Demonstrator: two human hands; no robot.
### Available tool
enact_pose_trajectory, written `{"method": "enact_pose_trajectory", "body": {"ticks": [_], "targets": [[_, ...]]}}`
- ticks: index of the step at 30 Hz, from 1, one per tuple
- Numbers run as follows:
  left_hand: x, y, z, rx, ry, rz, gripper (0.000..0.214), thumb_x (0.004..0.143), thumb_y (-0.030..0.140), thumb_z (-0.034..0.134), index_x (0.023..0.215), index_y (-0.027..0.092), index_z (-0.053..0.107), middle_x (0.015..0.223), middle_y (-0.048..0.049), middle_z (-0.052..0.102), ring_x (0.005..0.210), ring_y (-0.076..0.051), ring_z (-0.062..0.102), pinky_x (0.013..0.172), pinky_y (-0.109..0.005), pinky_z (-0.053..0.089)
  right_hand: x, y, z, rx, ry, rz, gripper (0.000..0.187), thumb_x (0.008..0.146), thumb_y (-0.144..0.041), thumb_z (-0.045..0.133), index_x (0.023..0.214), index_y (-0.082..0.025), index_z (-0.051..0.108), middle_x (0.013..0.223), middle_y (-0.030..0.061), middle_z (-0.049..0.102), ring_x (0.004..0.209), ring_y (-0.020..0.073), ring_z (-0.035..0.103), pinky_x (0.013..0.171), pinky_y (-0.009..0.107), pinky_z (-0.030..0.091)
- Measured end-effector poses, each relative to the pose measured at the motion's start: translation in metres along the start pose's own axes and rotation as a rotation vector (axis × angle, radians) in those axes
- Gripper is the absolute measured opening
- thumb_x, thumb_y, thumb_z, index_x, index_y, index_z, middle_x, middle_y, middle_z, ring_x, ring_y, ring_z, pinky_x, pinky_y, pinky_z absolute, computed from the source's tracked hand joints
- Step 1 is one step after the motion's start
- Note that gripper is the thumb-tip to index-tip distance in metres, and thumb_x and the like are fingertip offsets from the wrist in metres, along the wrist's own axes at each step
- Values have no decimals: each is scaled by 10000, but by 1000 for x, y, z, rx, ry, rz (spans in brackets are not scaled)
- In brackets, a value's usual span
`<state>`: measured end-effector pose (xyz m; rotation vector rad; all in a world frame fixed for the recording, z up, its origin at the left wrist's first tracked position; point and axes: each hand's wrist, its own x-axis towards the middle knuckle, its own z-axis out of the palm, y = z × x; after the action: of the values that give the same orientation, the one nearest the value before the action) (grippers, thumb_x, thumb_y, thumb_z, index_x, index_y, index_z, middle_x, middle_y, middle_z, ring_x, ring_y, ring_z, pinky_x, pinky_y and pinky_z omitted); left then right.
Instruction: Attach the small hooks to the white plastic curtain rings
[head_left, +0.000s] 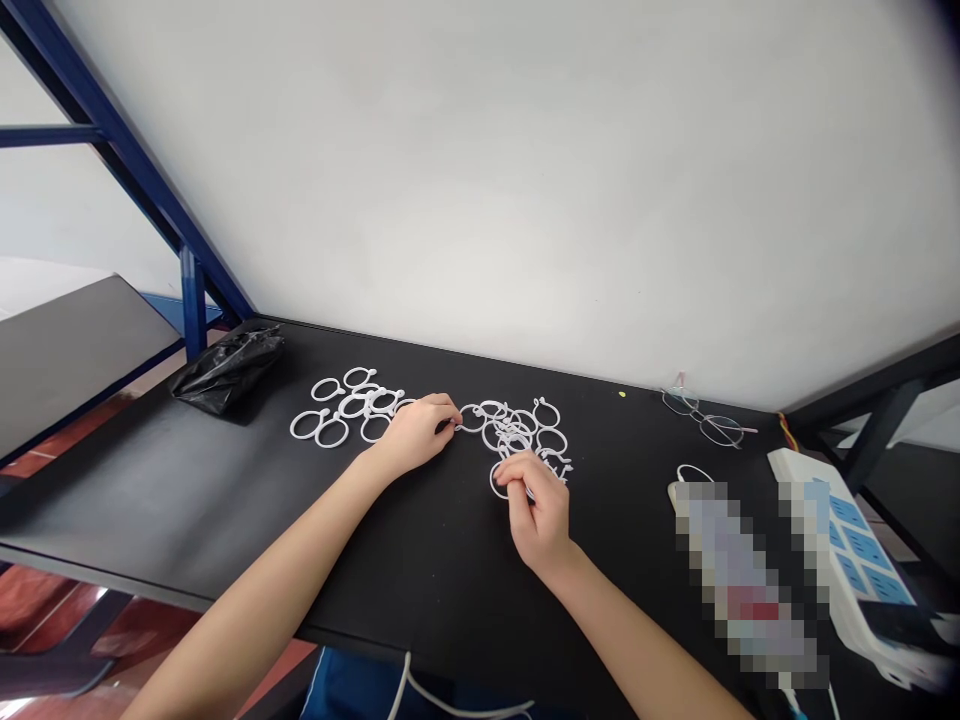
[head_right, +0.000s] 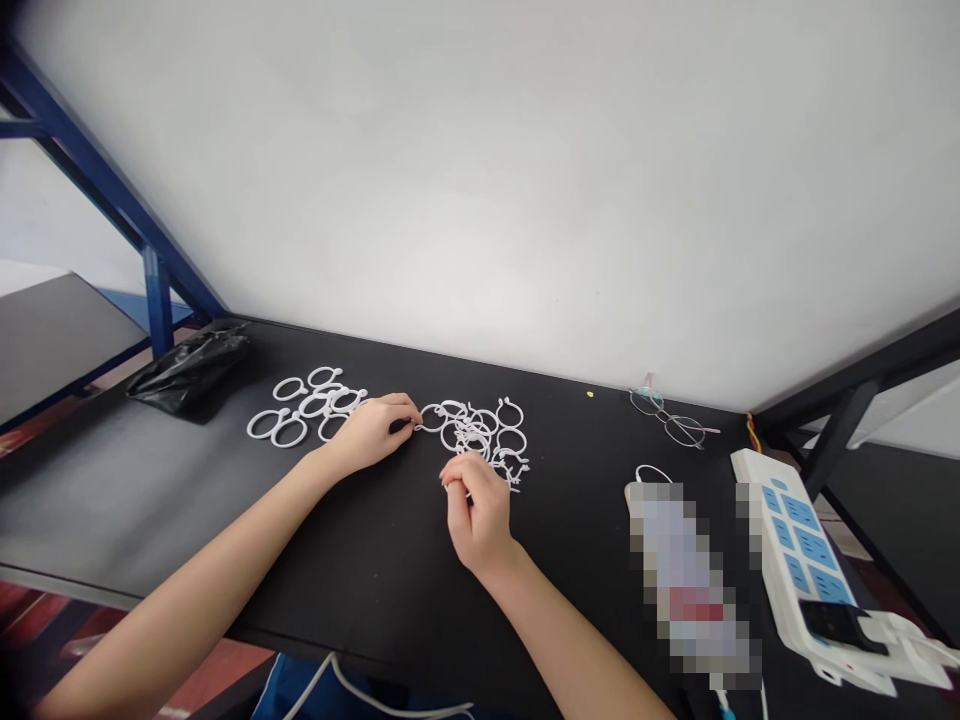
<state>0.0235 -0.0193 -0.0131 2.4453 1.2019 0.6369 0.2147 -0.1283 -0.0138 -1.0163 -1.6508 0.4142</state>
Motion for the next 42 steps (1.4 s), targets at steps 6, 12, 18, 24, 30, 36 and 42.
{"method": "enact_pose_trajectory", "body": {"ticks": [6, 12, 18, 24, 30, 36, 42], "targets": [[0, 2, -2, -24, -14, 43, 241, 861, 106, 477, 876, 213, 693, 980, -16, 689, 879, -166, 650, 754, -262, 496, 10, 10, -6, -315, -40, 26, 235, 919, -140, 468, 1106, -214, 588, 1336, 141, 529, 1237, 294, 511, 973, 483, 475], [1, 5, -4, -72, -68, 103, 235, 860, 94, 487, 867, 206, 693, 963, -13, 700, 808, -148, 647, 705, -242, 480, 8, 20, -3, -473, -178, 44, 357, 953, -225, 469, 1307, -199, 501, 1485, 159, 406, 1365, 329, 396, 1057, 542, 407], [1, 8, -6, -122, -90, 104, 216, 849, 83, 504, 857, 193, 689, 911, -4, 702, 754, -128, 628, 686, -222, 465, 11, 21, -6, -588, -289, 69, 351, 987, -289, 419, 1294, -171, 544, 1509, 141, 397, 1417, 335, 320, 1113, 577, 323], [1, 8, -7, -149, -94, 88, 213, 836, 85, 506, 849, 190, 691, 892, -8, 702, 709, -121, 617, 660, -214, 457, 12, 23, -8, -636, -305, 72, 336, 991, -296, 403, 1212, -158, 615, 1487, 136, 431, 1405, 339, 339, 1123, 585, 301], [1, 6, -6, -132, -86, 104, 213, 832, 90, 508, 846, 187, 696, 887, -22, 703, 746, -137, 626, 673, -226, 465, 13, 23, -8, -675, -306, 44, 393, 989, -301, 401, 1280, -99, 569, 1446, 199, 442, 1360, 336, 393, 1116, 582, 307], [1, 8, -6, -157, -76, 124, 210, 836, 96, 515, 859, 187, 703, 902, -34, 697, 794, -149, 620, 682, -230, 482, 14, 19, -10, -698, -344, 37, 404, 996, -292, 372, 1338, -137, 523, 1540, 182, 323, 1365, 335, 392, 1106, 586, 312], [1, 11, -13, -240, -96, 91, 195, 834, 115, 526, 847, 189, 705, 891, -25, 702, 758, -137, 626, 667, -227, 485, 14, 21, -9, -680, -360, 63, 429, 996, -287, 365, 1380, -141, 489, 1494, 157, 418, 1372, 325, 388, 1123, 576, 295]]}}
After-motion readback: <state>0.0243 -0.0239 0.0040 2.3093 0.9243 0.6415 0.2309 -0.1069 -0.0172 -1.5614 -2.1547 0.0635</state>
